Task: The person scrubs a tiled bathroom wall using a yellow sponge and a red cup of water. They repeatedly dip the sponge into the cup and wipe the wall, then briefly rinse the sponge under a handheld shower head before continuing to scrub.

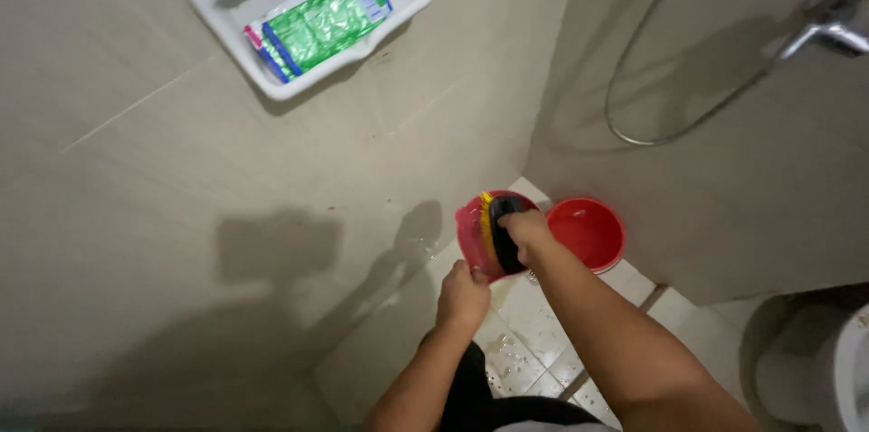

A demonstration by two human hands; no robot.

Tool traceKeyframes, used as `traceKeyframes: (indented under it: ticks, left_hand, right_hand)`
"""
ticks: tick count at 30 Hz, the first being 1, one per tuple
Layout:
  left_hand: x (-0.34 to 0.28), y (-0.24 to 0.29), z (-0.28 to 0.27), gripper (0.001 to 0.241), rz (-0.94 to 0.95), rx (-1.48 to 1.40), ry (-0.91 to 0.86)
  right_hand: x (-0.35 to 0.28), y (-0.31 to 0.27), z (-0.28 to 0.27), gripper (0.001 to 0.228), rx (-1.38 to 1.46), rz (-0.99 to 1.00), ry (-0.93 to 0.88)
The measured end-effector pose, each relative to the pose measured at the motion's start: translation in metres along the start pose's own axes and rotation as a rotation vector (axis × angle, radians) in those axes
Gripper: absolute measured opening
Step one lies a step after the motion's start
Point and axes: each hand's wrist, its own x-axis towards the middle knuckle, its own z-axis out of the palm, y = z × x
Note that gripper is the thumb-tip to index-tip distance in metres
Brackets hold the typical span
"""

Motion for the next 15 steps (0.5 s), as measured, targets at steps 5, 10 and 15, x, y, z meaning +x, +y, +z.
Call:
traceKeyframes:
  ticks: [5, 10, 15]
  left_hand:
    - [0.017, 0.018, -0.002, 0.029, 0.042, 0.001, -0.012]
    - [0.04, 0.035, 0.005, 0.029, 0.097, 0.034, -0.073]
    - [0.066, 0.051, 0.018, 0.031, 0.092, 0.049, -0.192]
  right_hand:
    - [-0.001, -0.026, -0.008, 0.042, 0.049, 0.028, 0.009]
    - [0.038, -0.017, -0.028, 0.04, 0.226, 0.093, 0.004]
    - [0.078, -0.015, -0.05, 0.04, 0.107, 0.126, 0.142]
